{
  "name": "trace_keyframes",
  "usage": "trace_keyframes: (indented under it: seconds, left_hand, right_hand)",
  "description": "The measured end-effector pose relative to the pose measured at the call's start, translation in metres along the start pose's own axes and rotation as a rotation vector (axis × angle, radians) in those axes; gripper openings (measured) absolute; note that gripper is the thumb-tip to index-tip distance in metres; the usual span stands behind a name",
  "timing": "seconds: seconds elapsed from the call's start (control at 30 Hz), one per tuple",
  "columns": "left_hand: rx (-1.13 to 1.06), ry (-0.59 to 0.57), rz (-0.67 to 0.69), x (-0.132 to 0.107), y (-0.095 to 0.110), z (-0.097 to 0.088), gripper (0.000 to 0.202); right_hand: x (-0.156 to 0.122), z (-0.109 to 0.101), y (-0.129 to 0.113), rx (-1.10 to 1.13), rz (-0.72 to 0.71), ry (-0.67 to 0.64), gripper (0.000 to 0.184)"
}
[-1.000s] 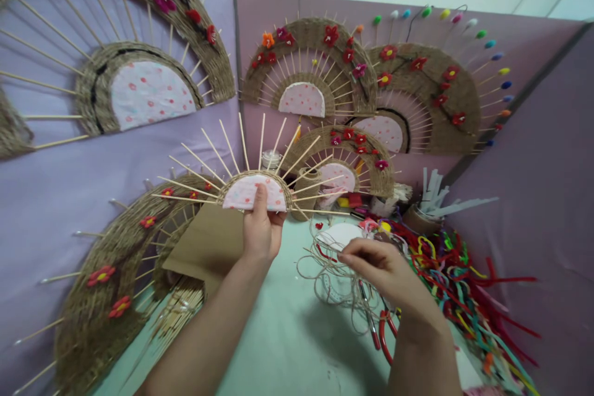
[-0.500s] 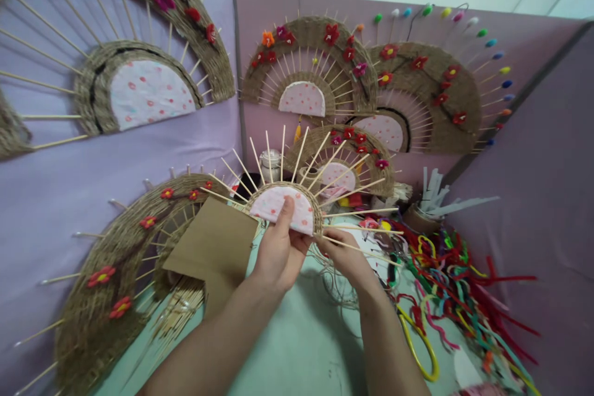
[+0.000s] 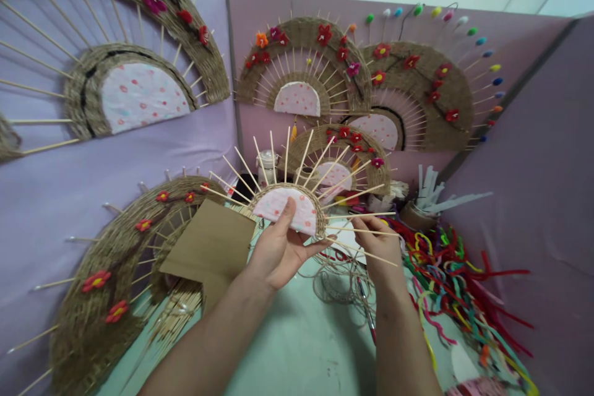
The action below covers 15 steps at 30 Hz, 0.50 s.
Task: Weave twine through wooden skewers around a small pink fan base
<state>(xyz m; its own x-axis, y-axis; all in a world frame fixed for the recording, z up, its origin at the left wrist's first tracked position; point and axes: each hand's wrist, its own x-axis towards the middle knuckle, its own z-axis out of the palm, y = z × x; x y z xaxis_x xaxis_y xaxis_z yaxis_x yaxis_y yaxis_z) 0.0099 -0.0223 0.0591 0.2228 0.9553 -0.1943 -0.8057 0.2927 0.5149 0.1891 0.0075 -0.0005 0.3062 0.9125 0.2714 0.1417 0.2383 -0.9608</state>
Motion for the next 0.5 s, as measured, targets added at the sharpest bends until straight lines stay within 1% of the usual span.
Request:
trace_keyframes:
  seconds: [0.13, 0.2, 0.37, 0.5]
  left_hand:
    - [0.021, -0.028, -0.051, 0.0, 0.002, -0.001, 0.031]
    - [0.026, -0.021, -0.065, 0.001, 0.003, -0.002, 0.03]
    - [0.0, 0.012, -0.019, 0.004, 0.004, -0.004, 0.02]
    - [-0.01, 0.038, -0.005, 0.007, 0.007, -0.004, 0.018]
  right_hand:
    - [0.001, 0.0, 0.004, -0.01, -0.01, 0.041, 0.033]
    - [0.002, 0.0, 0.006, -0.01, -0.003, 0.053, 0.034]
    - [0.002, -0.005, 0.001, -0.038, -0.002, -0.011, 0.031]
    - [0.001, -0.016, -0.005, -0.044, -0.003, -0.045, 0.029]
